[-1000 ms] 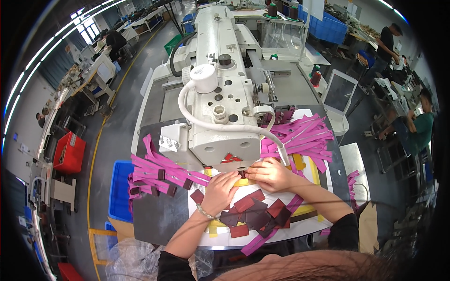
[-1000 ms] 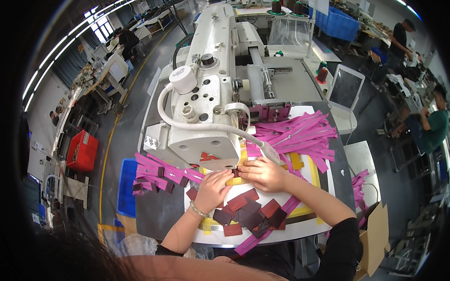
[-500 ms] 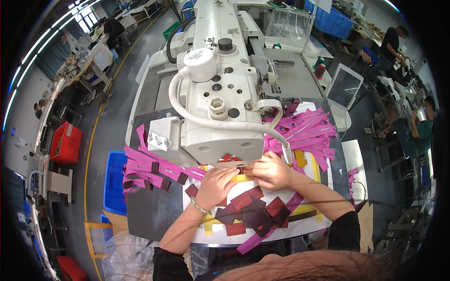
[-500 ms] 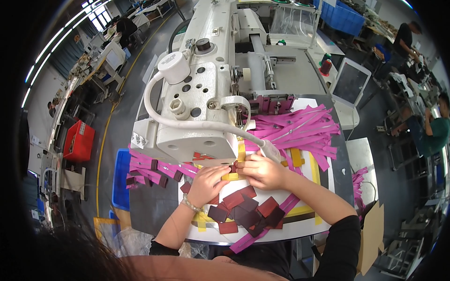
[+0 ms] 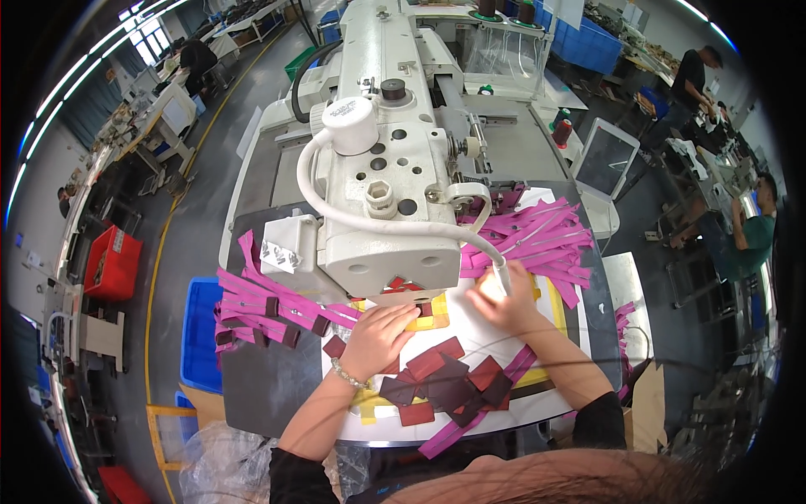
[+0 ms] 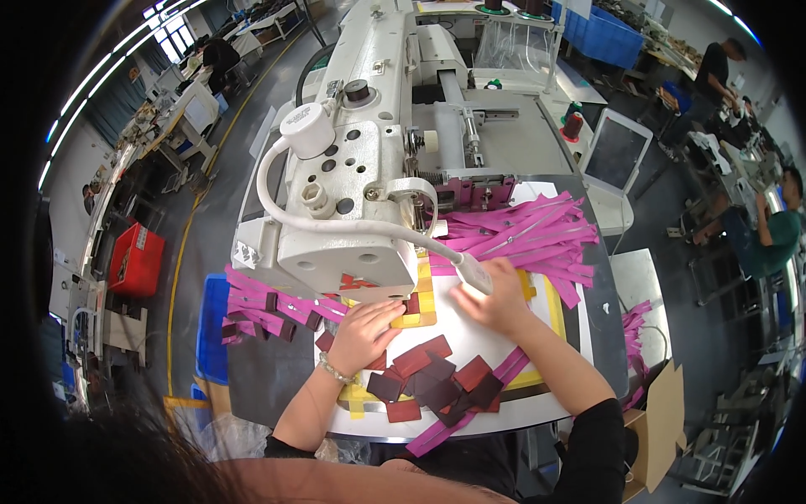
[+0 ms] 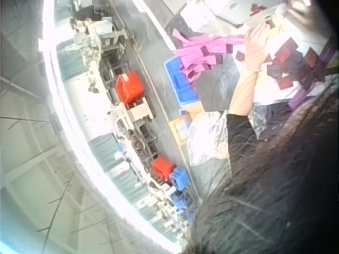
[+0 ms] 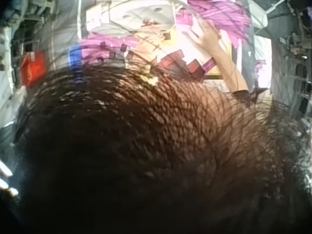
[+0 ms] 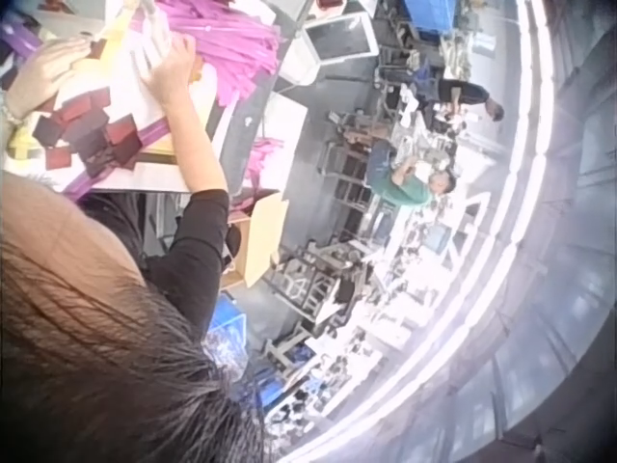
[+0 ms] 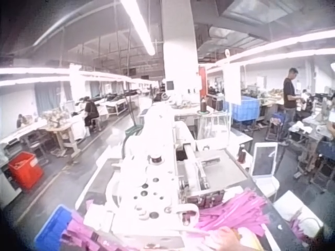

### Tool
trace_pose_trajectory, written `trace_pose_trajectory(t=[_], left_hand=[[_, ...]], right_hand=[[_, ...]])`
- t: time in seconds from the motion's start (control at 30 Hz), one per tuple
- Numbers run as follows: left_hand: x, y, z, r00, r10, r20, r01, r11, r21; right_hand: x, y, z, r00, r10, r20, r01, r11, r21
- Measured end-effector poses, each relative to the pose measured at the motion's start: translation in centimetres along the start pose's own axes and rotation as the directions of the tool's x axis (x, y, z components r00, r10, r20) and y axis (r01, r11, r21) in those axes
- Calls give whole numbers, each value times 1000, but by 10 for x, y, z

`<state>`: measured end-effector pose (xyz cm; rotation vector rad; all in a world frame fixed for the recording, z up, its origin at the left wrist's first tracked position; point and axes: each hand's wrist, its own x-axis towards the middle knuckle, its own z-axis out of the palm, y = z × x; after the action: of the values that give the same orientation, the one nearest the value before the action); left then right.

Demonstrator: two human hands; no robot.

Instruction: Sewing small leather pieces together using an industrial sewing machine in a workshop.

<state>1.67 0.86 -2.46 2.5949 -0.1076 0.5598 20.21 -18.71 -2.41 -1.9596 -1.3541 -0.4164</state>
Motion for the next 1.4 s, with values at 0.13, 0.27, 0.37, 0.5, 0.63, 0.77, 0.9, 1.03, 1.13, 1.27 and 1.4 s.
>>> trace_pose_trajectory(t=[0.13,0.27,0.37,0.5,0.63,0.77,0.9,1.03,1.13,1.27,1.4], left_hand=[[-2,0,-1,1000,-5,0,5,1000,10],[-1,1,0,1000,-1,-5,1,1000,0],[0,1,0,1000,-5,-4,5,1000,-9],[0,2,0,1000,-3,-15,3,1000,-2],[-2,-1,-1,1000,-22,-4,22,999,-26],[0,1,0,1000,-21,-12,20,999,-29],[-2,0,0,1000,-25,-8,25,999,-28],[-5,-2,1,1000,-26,-6,26,999,-19],[-1,0,1,1000,-14,-11,14,1000,-19],[-3,-2,1,1000,-16,-8,16,1000,-24],[-2,-1,0,1000,-20,2,20,1000,-22]], right_hand=[[16,37,-22,994,53,-97,-64,992,-110],[21,55,-45,997,78,-12,-79,977,-200],[20,61,-49,995,60,74,-44,976,-212],[19,60,-49,999,26,34,-25,999,-34],[22,25,-44,997,-10,71,-3,982,188],[2,17,-15,913,31,407,-136,963,233],[13,-6,-8,937,-81,339,-1,972,234],[21,-9,-15,911,-251,327,158,945,286],[4,13,-8,885,-193,425,112,972,207],[8,8,-3,896,-212,389,137,968,212],[17,1,-3,892,-290,348,207,944,256]])
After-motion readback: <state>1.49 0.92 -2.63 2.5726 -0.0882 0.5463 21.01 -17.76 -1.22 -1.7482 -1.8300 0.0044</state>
